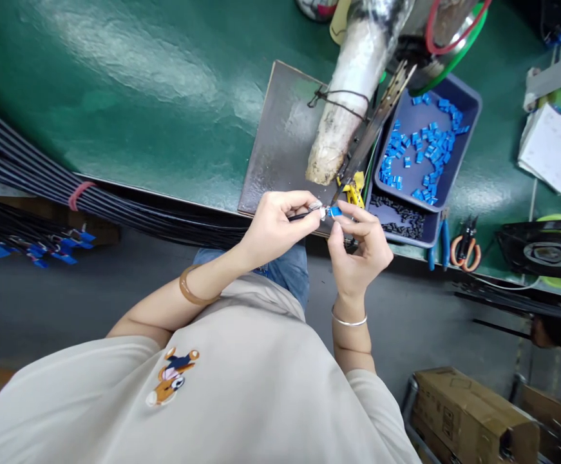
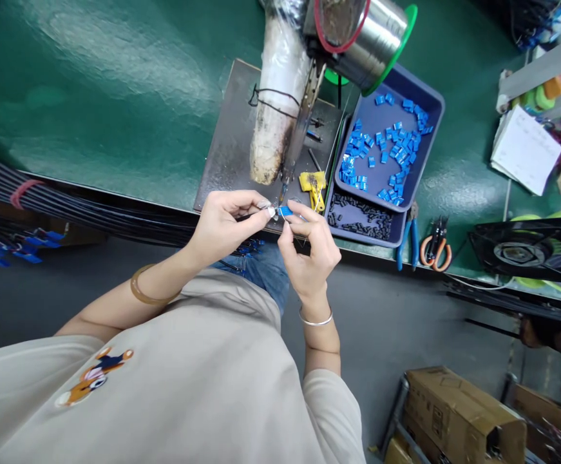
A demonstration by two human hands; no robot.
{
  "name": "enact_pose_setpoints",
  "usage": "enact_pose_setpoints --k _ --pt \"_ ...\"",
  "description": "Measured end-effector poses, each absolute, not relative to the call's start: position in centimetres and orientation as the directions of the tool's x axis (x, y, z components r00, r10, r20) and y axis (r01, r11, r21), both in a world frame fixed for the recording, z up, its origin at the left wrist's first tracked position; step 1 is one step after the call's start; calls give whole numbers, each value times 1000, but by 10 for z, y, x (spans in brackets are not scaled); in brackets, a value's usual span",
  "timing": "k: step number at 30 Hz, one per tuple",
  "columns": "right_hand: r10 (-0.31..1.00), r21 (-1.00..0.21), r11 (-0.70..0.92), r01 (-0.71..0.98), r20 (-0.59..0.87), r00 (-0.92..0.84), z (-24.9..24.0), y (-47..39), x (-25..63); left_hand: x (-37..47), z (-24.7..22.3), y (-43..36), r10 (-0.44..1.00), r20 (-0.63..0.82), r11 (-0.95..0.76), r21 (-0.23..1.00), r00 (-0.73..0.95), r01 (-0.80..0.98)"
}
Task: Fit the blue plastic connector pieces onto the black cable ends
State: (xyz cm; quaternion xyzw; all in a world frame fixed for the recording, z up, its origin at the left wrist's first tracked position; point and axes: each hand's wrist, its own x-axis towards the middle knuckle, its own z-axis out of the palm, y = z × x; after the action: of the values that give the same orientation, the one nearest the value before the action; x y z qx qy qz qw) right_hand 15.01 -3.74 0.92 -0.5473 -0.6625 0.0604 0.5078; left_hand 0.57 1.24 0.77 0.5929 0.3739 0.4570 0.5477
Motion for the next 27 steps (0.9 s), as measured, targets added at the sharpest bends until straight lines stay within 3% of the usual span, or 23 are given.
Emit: enact_pose_setpoints --k 27 --pt "730 -486 437 757 683 17 13 -33 151 6 13 16 947 36 -4 995 318 -101"
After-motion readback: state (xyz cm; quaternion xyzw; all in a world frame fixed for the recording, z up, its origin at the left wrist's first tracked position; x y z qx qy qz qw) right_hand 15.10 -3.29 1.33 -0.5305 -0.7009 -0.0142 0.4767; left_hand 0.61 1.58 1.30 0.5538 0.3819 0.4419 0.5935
